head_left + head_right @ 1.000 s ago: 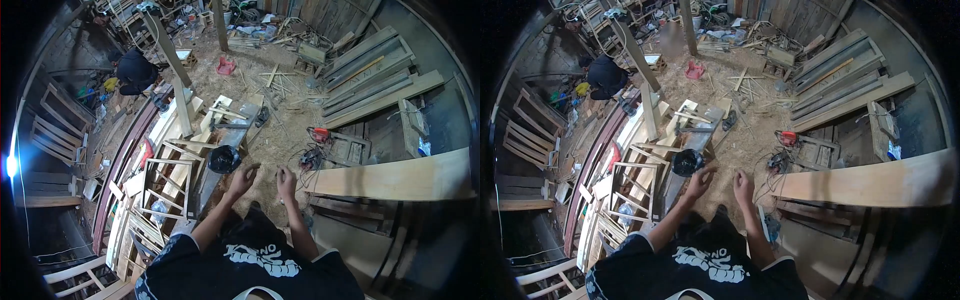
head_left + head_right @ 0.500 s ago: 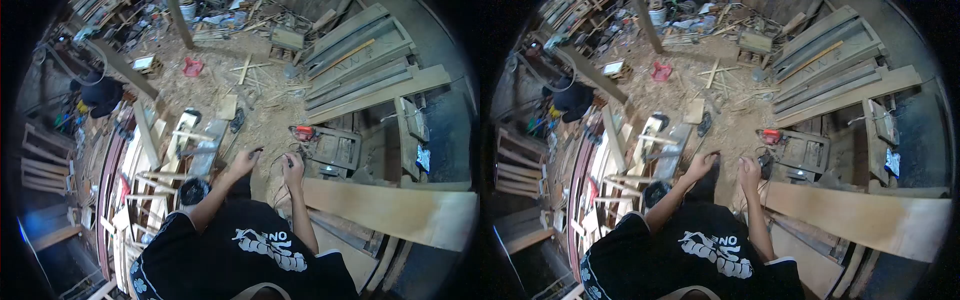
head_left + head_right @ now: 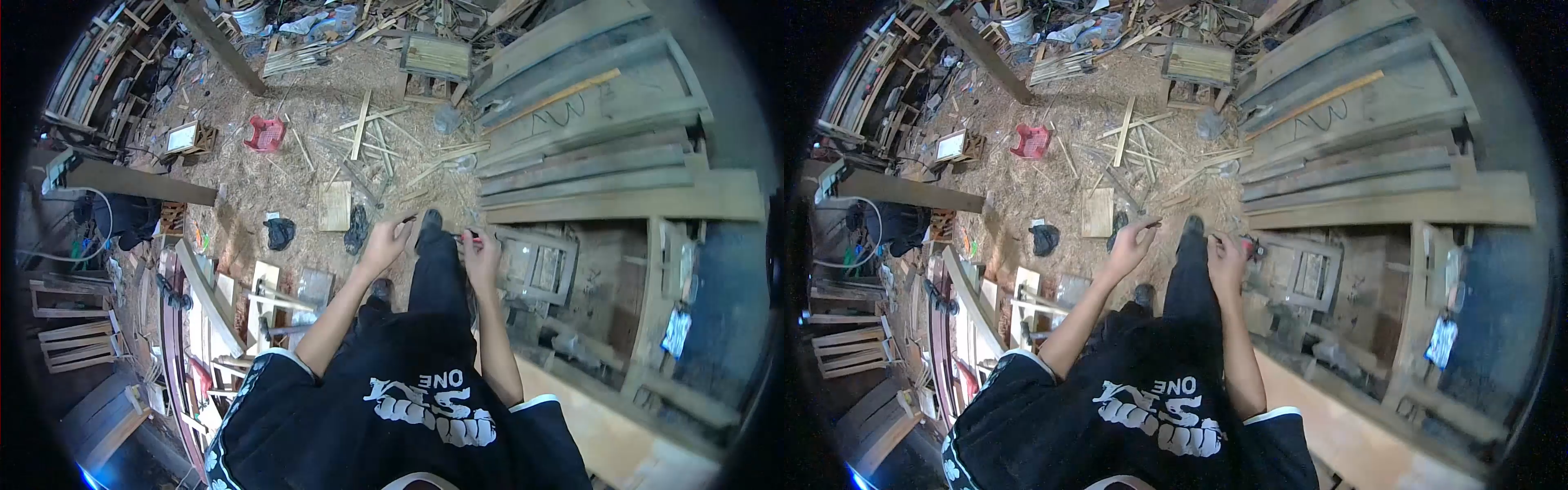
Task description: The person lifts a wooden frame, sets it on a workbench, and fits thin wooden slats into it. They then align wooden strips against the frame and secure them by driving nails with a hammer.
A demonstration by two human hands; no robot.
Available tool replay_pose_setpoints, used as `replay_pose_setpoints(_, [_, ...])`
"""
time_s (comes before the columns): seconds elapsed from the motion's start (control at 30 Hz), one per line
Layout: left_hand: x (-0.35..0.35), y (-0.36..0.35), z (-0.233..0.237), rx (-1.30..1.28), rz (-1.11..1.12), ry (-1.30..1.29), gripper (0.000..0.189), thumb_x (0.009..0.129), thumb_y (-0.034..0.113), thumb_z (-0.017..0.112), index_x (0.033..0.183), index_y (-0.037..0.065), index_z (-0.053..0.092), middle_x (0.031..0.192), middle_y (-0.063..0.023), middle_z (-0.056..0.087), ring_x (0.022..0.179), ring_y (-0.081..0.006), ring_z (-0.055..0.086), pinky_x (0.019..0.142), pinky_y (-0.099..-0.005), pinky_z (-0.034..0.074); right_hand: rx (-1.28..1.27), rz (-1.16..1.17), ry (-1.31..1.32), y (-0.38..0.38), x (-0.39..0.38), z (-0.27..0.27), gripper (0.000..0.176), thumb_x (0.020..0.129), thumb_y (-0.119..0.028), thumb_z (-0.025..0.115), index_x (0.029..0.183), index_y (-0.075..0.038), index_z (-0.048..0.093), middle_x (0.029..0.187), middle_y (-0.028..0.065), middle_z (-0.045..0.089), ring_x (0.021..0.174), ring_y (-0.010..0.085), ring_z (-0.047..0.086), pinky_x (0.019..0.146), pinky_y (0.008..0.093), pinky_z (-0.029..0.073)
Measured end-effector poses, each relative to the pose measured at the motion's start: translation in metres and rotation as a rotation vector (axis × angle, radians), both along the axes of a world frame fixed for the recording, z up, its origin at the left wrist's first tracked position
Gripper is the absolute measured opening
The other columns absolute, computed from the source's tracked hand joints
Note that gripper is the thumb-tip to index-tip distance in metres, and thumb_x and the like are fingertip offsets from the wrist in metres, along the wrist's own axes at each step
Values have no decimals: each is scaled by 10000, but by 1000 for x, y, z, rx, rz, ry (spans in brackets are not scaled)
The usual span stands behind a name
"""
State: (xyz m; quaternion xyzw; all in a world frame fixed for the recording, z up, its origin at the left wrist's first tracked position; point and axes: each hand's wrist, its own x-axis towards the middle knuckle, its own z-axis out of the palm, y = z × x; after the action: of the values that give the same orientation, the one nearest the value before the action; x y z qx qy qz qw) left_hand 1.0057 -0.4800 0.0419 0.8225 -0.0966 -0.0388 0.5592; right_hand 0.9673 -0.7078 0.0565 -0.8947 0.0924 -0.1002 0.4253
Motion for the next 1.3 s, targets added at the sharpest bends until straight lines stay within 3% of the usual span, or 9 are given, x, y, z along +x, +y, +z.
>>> replay_pose_setpoints(0.07, [43, -9, -11, 11, 29, 16, 275, 928, 87, 608, 1181, -12, 652, 1132, -191, 695, 1082, -306, 668, 930, -356, 500, 178, -35, 103, -6, 51, -2, 183, 901, -194, 681, 975, -27, 698, 879, 151, 690, 805, 334, 654, 773, 388, 504])
replay_pose_setpoints(0.1, [66, -15, -18, 15, 50, 21, 276, 930, 85, 604, 1182, -17, 650, 1129, -193, 695, 1085, -301, 667, 932, -355, 498, 21, 33, -152, -12, 83, -18, 221, 906, -230, 691, 919, -10, 683, 804, 156, 680, 700, 328, 651, 672, 384, 507])
replay_pose_setpoints(0.47, [341, -86, -50, 115, 204, 157, 303, 906, 68, 590, 1196, 4, 647, 1162, -211, 676, 1122, -330, 640, 959, -381, 478, 13, 200, 37, -81, 407, -91, 223, 954, -229, 615, 939, -12, 563, 873, 166, 642, 847, 366, 627, 737, 450, 484])
replay_pose_setpoints(0.8, [568, -111, -144, 62, 193, 82, 291, 808, 94, 639, 1087, 24, 686, 936, -223, 685, 926, -394, 653, 823, -414, 514, -162, 127, 37, -95, 598, -175, 188, 980, -191, 570, 936, -11, 536, 903, 159, 534, 864, 358, 554, 742, 473, 448])
replay_pose_setpoints(0.83, [590, -111, -170, 94, 209, 273, 340, 785, 121, 661, 1116, 46, 674, 1012, -212, 679, 999, -394, 633, 888, -439, 495, -162, 145, -10, -96, 618, -193, 179, 991, -191, 555, 945, -21, 529, 898, 158, 528, 859, 358, 556, 744, 480, 448])
replay_pose_setpoints(0.97, [678, -105, -282, 226, 132, 222, 528, 829, 179, 666, 1334, 77, 546, 1308, -211, 566, 1236, -419, 497, 1054, -491, 390, -160, 112, 259, -102, 708, -268, 235, 1009, -222, 524, 953, 6, 531, 955, 220, 543, 974, 391, 565, 857, 512, 450])
replay_pose_setpoints(1.07, [746, -101, -367, 453, 163, 100, 616, 884, 248, 663, 1440, 103, 441, 1423, -240, 451, 1317, -434, 422, 1080, -540, 351, -406, -49, -28, -106, 774, -368, 283, 1002, -268, 535, 1039, 10, 580, 1028, 247, 560, 1020, 431, 537, 898, 513, 424])
replay_pose_setpoints(1.2, [818, -99, -456, 567, 251, -22, 845, 883, 348, 702, 1547, 135, 224, 1553, -263, 224, 1406, -486, 274, 1094, -621, 287, -460, -39, 89, -129, 840, -458, 351, 1013, -328, 511, 1122, -3, 587, 1200, 298, 538, 1175, 483, 484, 964, 550, 416])
replay_pose_setpoints(1.3, [855, -103, -513, 711, 439, -12, 1007, 786, 403, 788, 1551, 118, 198, 1523, -265, 281, 1354, -505, 343, 1060, -619, 326, -489, -17, -62, -152, 868, -529, 351, 1021, -335, 490, 1130, -10, 566, 1141, 296, 554, 1093, 470, 523, 903, 549, 427])
